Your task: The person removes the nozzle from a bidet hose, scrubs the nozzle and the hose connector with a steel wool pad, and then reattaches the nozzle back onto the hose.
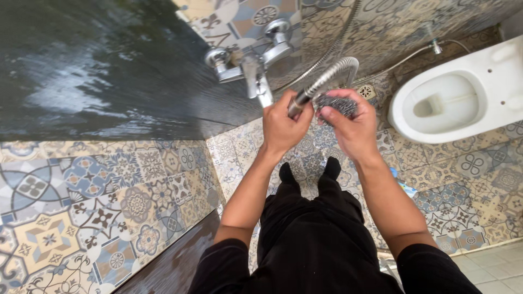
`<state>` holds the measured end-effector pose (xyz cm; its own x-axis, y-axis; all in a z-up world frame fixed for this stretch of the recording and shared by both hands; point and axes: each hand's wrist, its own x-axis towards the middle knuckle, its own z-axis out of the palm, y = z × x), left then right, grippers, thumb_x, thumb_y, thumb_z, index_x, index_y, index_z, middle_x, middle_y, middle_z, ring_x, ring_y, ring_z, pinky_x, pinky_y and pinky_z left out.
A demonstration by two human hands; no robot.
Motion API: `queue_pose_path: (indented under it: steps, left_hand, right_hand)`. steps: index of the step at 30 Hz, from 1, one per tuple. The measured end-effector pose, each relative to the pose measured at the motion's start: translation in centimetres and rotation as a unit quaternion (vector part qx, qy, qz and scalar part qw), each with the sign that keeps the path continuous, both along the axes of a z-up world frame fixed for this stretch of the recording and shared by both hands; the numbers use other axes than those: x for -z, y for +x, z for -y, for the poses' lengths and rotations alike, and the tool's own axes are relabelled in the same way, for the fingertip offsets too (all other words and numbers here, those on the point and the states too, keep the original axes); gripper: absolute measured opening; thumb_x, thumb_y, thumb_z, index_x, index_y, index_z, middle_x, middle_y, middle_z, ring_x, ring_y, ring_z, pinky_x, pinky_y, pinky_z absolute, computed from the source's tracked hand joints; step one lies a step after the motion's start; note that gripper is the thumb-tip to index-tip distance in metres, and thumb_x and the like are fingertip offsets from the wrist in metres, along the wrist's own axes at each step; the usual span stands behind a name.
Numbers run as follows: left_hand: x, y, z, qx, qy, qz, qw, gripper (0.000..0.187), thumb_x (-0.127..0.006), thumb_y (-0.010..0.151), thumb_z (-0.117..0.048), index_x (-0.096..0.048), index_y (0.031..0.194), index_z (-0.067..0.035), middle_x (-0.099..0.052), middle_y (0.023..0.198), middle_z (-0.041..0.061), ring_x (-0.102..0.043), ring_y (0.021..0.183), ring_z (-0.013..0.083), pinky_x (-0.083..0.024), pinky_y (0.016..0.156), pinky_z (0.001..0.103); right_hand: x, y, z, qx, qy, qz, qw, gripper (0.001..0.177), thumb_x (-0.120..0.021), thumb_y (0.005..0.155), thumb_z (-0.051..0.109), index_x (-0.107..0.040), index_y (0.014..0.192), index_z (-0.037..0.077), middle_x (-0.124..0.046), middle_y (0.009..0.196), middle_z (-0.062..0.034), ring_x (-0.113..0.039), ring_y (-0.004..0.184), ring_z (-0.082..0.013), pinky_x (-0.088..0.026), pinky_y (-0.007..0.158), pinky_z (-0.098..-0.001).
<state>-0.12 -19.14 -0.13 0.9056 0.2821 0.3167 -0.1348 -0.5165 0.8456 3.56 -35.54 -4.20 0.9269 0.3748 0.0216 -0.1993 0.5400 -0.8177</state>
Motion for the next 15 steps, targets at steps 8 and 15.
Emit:
queue_pose_path:
  steps: [8, 15]
  left_hand:
    - [0.9, 1.2, 4.5, 0.057, 0.003, -0.038, 0.998, 0.017, -0.074, 0.085, -0.012, -0.061, 0.094, -0.007, -0.056, 0.059, 0.002, -0.06, 0.051, 0.0136, -0.045, 0.051, 0.03]
    - [-0.2, 1.1, 7.5, 0.06, -0.041, -0.083, 0.994, 0.019, -0.073, 0.086, -0.011, -0.055, 0.09, -0.006, -0.053, 0.057, 0.002, -0.059, 0.05, 0.0142, -0.046, 0.05, 0.031]
  right_hand:
    - [-2.0, 0.4, 3.5, 0.105, -0.234, 0.22, 0.941, 0.02, -0.079, 0.093, -0.006, -0.069, 0.11, -0.004, -0.068, 0.111, -0.0099, -0.065, 0.105, -0.0177, -0.052, 0.097, -0.0299]
    - [-3.2, -0.1, 5.5, 0.157, -0.27, 0.303, 0.9, 0.018, -0.082, 0.092, 0.003, -0.072, 0.107, 0.0, -0.071, 0.11, -0.0118, -0.07, 0.106, -0.0208, -0.056, 0.095, -0.0317]
